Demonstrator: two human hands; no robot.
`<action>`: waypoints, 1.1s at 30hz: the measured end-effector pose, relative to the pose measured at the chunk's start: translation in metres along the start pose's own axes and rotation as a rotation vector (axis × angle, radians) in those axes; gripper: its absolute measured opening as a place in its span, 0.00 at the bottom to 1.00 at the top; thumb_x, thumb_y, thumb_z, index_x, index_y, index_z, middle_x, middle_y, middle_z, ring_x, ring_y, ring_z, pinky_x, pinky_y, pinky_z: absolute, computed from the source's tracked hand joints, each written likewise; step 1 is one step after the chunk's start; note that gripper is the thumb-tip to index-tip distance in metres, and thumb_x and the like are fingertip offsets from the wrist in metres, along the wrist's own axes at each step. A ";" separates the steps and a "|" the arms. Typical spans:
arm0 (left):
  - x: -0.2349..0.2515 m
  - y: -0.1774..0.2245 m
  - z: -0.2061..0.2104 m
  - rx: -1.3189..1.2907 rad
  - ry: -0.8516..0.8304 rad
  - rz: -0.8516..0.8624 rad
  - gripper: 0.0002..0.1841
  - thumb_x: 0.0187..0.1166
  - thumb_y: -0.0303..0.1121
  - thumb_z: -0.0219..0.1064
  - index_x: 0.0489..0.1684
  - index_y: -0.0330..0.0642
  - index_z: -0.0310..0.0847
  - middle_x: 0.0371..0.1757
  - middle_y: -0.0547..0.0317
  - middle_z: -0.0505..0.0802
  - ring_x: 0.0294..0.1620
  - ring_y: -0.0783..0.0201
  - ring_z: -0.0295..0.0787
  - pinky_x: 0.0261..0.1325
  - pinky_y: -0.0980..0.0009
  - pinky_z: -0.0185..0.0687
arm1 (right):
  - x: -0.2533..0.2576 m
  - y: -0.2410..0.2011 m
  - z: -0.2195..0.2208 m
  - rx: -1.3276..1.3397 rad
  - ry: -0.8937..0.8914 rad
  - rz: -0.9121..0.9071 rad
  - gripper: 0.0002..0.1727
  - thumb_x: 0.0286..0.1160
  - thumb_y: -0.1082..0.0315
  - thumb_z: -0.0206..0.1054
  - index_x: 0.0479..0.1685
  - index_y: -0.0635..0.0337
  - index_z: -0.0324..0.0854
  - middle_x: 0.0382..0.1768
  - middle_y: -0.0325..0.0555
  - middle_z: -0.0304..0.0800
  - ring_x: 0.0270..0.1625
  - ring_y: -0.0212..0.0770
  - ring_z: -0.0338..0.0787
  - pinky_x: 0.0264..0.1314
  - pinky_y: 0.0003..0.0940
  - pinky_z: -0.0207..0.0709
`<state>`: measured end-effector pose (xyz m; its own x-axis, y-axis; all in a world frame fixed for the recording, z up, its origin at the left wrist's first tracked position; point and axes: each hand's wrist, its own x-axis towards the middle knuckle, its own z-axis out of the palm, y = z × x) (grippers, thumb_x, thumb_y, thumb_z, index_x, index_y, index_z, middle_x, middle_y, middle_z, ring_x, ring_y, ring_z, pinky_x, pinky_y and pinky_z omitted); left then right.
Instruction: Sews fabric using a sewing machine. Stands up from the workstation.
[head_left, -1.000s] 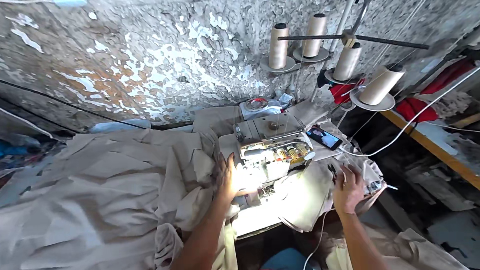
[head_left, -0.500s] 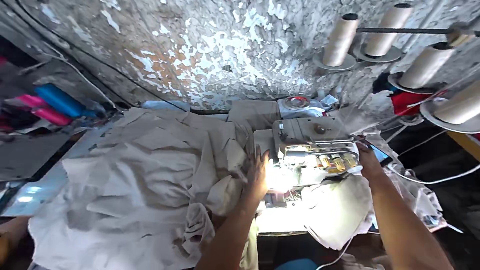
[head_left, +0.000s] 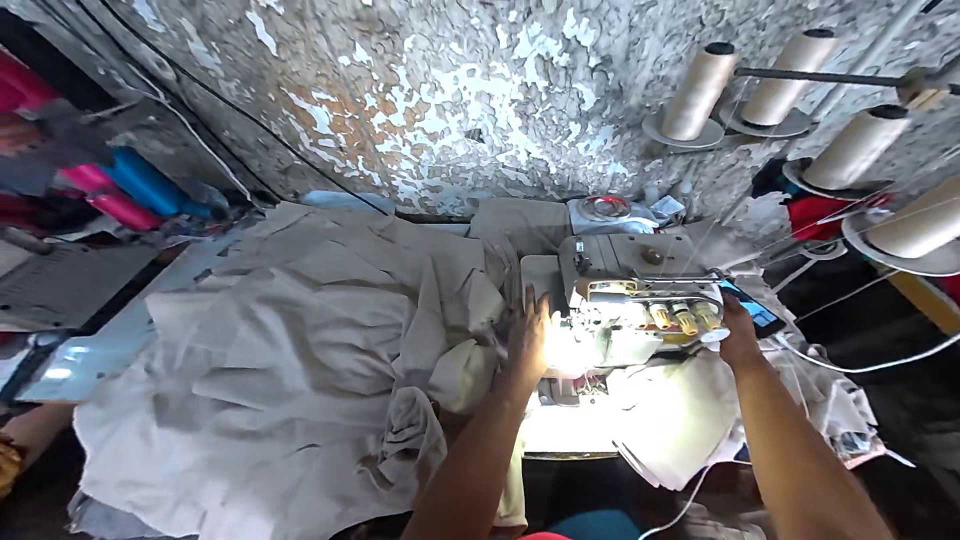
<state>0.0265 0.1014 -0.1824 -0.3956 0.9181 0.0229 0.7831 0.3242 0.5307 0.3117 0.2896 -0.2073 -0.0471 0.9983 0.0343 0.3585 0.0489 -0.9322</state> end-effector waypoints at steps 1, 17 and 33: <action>0.000 -0.001 0.000 -0.013 -0.004 0.001 0.25 0.92 0.40 0.54 0.86 0.44 0.67 0.94 0.44 0.58 0.91 0.39 0.58 0.83 0.44 0.65 | -0.007 -0.002 -0.001 -0.052 0.058 -0.055 0.24 0.95 0.64 0.47 0.79 0.72 0.71 0.76 0.68 0.77 0.79 0.52 0.78 0.83 0.46 0.67; -0.006 0.002 -0.002 -0.013 0.072 -0.029 0.28 0.92 0.45 0.55 0.84 0.37 0.67 0.93 0.39 0.58 0.89 0.40 0.63 0.82 0.48 0.67 | -0.076 0.002 -0.008 -0.585 -0.063 -0.048 0.18 0.88 0.67 0.59 0.64 0.73 0.82 0.59 0.71 0.88 0.67 0.68 0.86 0.73 0.67 0.70; -0.009 -0.005 0.007 -0.140 0.237 0.084 0.24 0.91 0.41 0.56 0.82 0.40 0.72 0.91 0.36 0.64 0.83 0.34 0.69 0.79 0.39 0.68 | -0.204 -0.040 -0.011 0.801 0.278 0.289 0.12 0.93 0.71 0.46 0.43 0.56 0.74 0.25 0.33 0.92 0.28 0.27 0.93 0.36 0.23 0.89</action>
<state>0.0296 0.0927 -0.1911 -0.4465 0.8561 0.2602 0.7501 0.1996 0.6305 0.3171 0.0840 -0.1727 0.2091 0.9448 -0.2521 -0.4422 -0.1386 -0.8861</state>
